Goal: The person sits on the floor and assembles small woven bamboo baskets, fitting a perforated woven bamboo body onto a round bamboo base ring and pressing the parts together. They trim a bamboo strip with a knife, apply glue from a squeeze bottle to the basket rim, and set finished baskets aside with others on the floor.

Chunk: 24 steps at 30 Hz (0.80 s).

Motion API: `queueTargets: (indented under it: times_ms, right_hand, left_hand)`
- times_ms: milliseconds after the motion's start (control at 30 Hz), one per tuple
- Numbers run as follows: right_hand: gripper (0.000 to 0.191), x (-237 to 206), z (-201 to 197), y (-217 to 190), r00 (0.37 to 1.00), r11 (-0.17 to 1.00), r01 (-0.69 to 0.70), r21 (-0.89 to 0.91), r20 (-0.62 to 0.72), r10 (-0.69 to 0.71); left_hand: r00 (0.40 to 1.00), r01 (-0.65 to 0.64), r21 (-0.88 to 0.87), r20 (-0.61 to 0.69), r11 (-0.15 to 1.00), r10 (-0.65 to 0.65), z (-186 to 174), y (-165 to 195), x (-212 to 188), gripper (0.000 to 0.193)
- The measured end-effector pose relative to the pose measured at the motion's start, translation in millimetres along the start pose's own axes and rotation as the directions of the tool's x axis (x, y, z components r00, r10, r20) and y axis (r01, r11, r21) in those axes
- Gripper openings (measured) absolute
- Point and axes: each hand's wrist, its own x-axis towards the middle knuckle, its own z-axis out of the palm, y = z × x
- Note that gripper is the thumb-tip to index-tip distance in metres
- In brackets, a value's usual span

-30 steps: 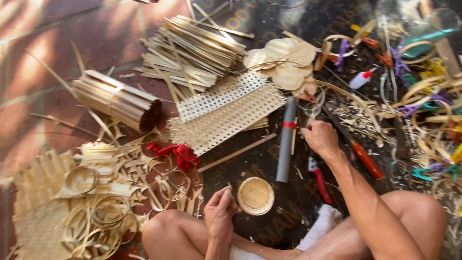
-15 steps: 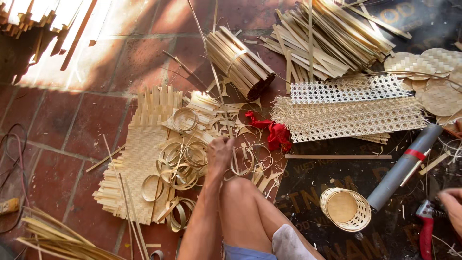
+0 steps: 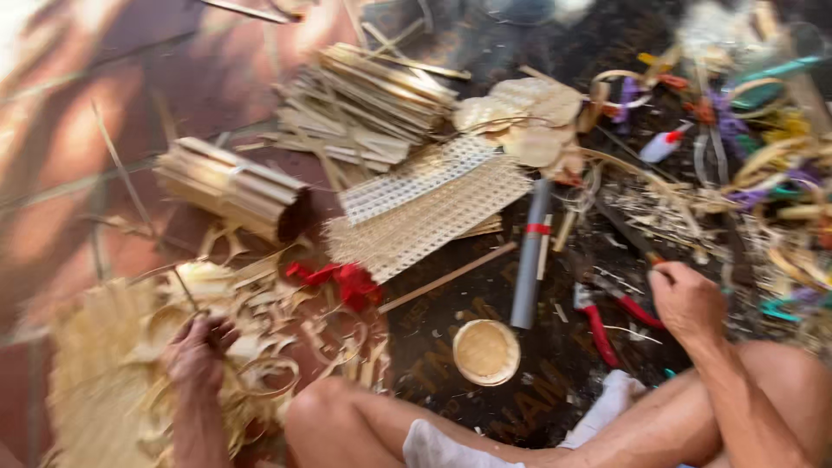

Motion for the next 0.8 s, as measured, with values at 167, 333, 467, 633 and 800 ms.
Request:
queueTargets:
  times_ms: [167, 333, 467, 633, 800]
  right_hand:
    - [0.024, -8, 25, -25, 0.987, 0.971, 0.123, 0.205, 0.072, -0.140]
    - [0.033, -52, 22, -130, 0.829, 0.871, -0.055, 0.488, 0.509, -0.233]
    - [0.044, -109, 8, -239, 0.546, 0.258, -0.639, 0.725, 0.663, -0.512]
    - [0.028, -146, -13, -291, 0.617, 0.030, -0.628, 0.778, 0.521, -0.589]
    - [0.028, -86, -65, -157, 0.909, -0.153, -0.386, 0.910, 0.347, -0.233]
  left_hand:
    - [0.991, -0.114, -0.159, 0.046, 0.981, 0.123, -29, 8, -32, 0.013]
    - [0.979, -0.101, 0.038, 0.181, 0.994, 0.093, -17, 1, -109, 0.019]
    - [0.904, -0.341, 0.445, 0.396, 0.828, 0.160, 0, 4, -180, 0.013]
    - [0.670, -0.618, 0.455, 0.732, 0.641, 0.126, 25, -7, -210, 0.015]
    - [0.643, -0.424, 0.598, 0.727, 0.680, -0.238, 33, -8, -182, 0.021]
